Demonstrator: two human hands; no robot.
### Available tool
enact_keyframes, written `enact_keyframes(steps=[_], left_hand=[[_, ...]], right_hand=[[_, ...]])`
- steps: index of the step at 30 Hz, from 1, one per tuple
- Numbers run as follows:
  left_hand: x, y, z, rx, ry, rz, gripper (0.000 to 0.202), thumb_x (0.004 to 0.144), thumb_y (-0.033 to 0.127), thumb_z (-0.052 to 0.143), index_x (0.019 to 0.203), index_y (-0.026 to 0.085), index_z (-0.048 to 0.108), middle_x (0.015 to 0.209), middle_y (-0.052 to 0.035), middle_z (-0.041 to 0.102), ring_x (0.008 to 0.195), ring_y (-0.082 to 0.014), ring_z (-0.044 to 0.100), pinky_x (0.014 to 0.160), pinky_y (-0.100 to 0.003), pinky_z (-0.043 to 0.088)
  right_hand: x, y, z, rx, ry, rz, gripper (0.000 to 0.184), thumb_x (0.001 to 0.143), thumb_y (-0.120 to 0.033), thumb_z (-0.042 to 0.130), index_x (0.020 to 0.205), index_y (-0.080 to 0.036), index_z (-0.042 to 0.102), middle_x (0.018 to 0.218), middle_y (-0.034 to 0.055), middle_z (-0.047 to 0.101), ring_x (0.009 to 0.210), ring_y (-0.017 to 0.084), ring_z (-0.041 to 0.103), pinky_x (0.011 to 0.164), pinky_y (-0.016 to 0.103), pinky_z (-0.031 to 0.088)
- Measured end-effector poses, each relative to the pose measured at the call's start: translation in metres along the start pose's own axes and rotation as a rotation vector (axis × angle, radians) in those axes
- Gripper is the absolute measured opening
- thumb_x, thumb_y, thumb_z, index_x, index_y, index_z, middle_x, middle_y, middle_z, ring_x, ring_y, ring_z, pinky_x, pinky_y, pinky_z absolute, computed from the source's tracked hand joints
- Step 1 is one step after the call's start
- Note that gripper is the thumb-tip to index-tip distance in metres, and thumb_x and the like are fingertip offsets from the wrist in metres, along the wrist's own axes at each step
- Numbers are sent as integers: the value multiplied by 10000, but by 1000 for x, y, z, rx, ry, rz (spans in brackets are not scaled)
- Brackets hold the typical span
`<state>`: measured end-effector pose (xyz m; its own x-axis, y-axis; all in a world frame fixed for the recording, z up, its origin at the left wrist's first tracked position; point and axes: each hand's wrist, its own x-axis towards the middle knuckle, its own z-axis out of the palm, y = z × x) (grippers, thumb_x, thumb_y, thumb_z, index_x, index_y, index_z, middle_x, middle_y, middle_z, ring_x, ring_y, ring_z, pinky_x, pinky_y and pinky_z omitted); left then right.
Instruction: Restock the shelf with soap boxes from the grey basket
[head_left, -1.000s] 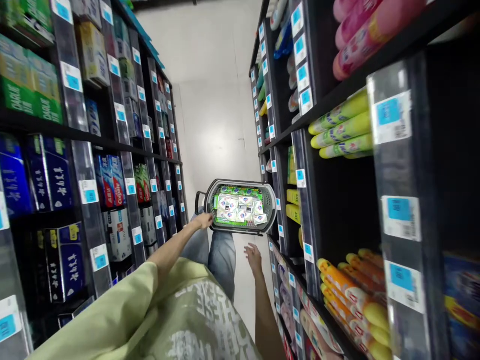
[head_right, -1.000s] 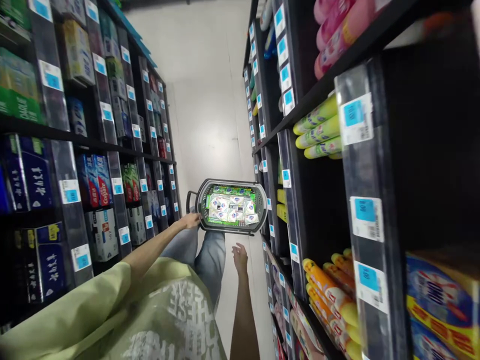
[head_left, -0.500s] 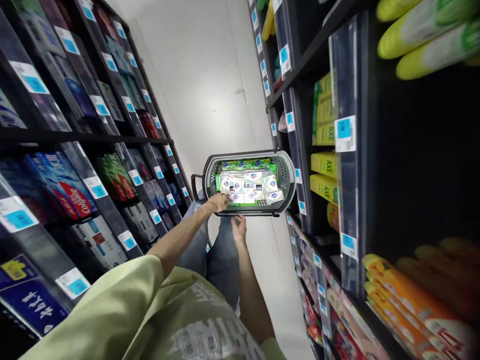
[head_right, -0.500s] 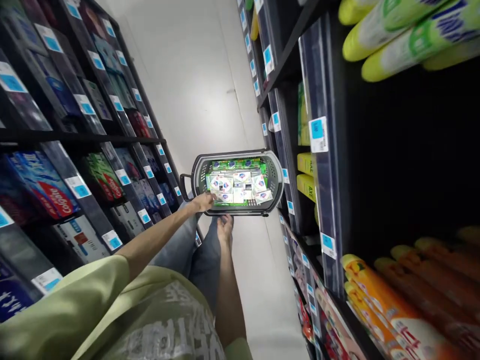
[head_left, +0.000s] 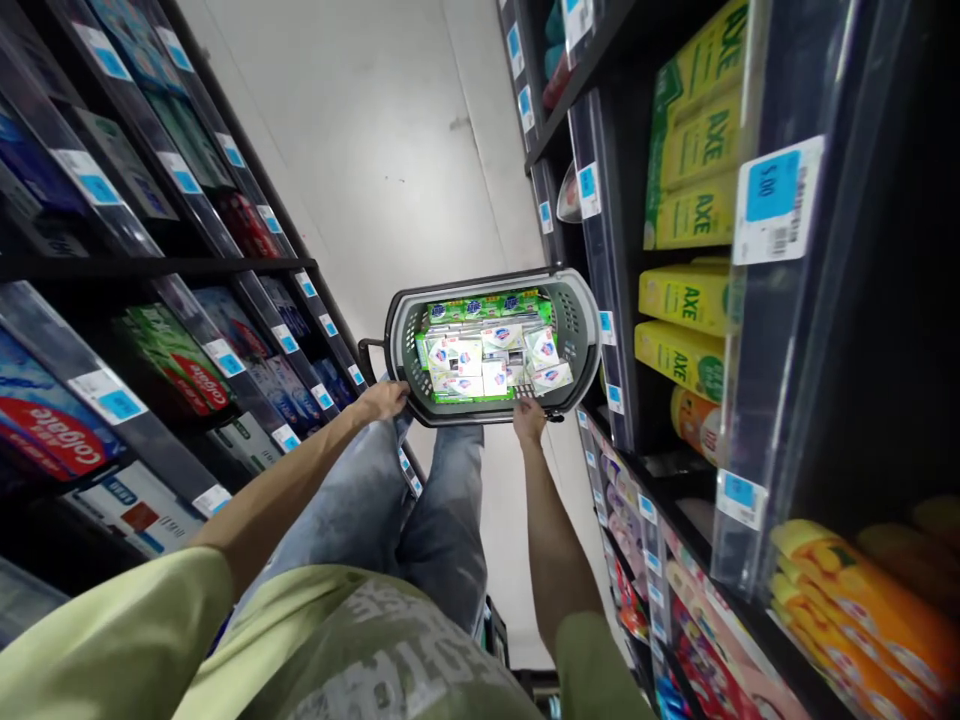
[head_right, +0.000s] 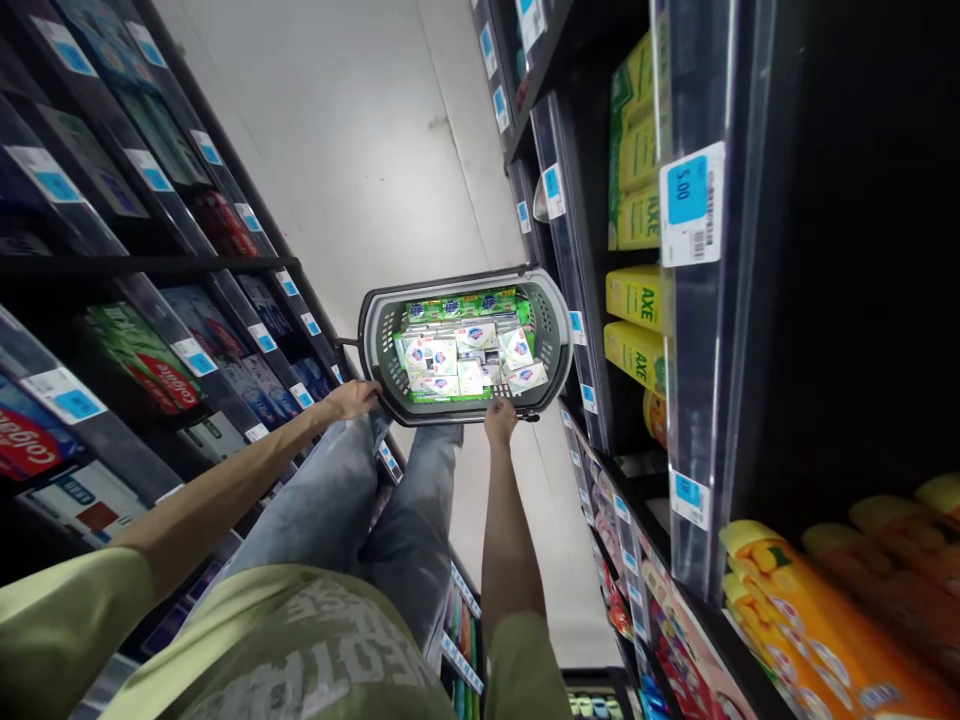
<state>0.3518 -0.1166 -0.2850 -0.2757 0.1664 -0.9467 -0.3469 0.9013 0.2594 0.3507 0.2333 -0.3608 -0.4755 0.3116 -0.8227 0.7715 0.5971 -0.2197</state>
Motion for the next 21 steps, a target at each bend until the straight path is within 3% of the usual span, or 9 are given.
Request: enact_keyframes(steps=[3,9,16,21], left_hand=[[8,12,4,-33,-5,42,357,979,177,464,1281,166,655,1219,-115,734,1111,-254,689,997,-320,506],[10,35,34,-103,-35,75,344,984,162,454,1274,152,640,1193,-115,738,1122,-240,694,1006,-311,504],[-20,48,104,-206,-167,88,338,946,106,461,1234,173,626,1115,-78,754,1052,-199,719,952,-270,517],[-51,41,145,-250,-226,36,363,933,100,432,1258,169,577,1131,-95,744,1120,-221,702,985,-306,502]], right_hand=[[19,-1,6,-91,-32,9,357,803,-132,543,1079,-107,767,1101,169,771,1084,298,712,1038,402,533],[35,-10,16,-250,-52,-41,420,878,-93,512,1235,-105,732,1222,168,730,1195,268,654,1075,334,479],[48,-10,26,-389,-84,-88,361,905,-83,550,1212,-125,735,1142,172,727,1091,278,671,1016,361,492],[53,-5,24,-408,-83,-141,387,886,-32,510,1159,-144,759,1104,129,740,1056,241,671,1009,343,490]])
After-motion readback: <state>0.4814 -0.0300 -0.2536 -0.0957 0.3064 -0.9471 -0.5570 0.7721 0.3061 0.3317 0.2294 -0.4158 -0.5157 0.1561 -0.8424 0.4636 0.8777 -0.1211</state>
